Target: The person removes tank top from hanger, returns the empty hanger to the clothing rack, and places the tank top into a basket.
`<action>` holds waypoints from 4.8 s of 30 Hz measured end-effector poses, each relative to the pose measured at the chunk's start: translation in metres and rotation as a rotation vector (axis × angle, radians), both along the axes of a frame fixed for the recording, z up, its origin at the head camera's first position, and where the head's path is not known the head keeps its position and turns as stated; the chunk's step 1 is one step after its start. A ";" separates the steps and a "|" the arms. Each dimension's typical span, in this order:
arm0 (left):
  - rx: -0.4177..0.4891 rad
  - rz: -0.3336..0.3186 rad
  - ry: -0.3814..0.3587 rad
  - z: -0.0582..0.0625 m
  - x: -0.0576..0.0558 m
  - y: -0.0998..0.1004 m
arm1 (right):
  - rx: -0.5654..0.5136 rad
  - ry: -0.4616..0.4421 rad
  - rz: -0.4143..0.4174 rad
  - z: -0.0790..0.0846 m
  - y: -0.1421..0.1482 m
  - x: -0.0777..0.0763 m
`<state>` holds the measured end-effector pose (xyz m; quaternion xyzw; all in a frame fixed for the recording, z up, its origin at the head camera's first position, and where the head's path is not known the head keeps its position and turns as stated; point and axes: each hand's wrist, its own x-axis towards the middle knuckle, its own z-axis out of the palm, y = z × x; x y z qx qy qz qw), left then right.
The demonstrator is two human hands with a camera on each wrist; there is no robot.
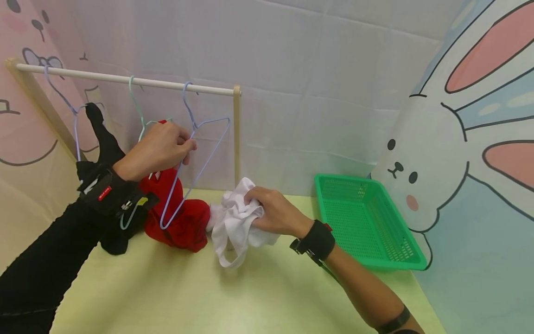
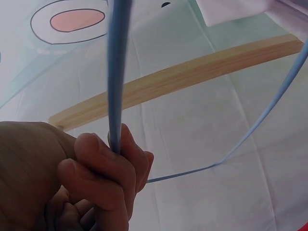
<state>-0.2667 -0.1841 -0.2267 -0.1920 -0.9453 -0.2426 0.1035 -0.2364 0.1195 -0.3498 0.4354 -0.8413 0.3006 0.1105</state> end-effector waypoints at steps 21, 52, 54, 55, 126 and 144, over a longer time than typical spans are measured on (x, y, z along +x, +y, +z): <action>0.022 -0.006 -0.030 0.000 0.002 -0.001 | -0.008 0.013 -0.010 0.032 0.031 -0.011; 0.021 0.001 -0.049 -0.001 0.002 -0.001 | 0.050 0.015 -0.170 0.077 0.084 -0.031; 0.018 0.000 -0.054 -0.002 0.001 -0.001 | 0.051 0.017 -0.166 0.080 0.085 -0.031; 0.018 0.000 -0.056 -0.002 0.001 -0.001 | 0.053 0.019 -0.165 0.081 0.085 -0.032; 0.030 -0.010 -0.026 -0.004 0.000 -0.002 | 0.148 0.180 -0.677 0.206 0.234 -0.024; 0.031 -0.009 -0.035 -0.001 0.003 0.000 | 0.289 0.012 -0.641 0.150 0.245 -0.031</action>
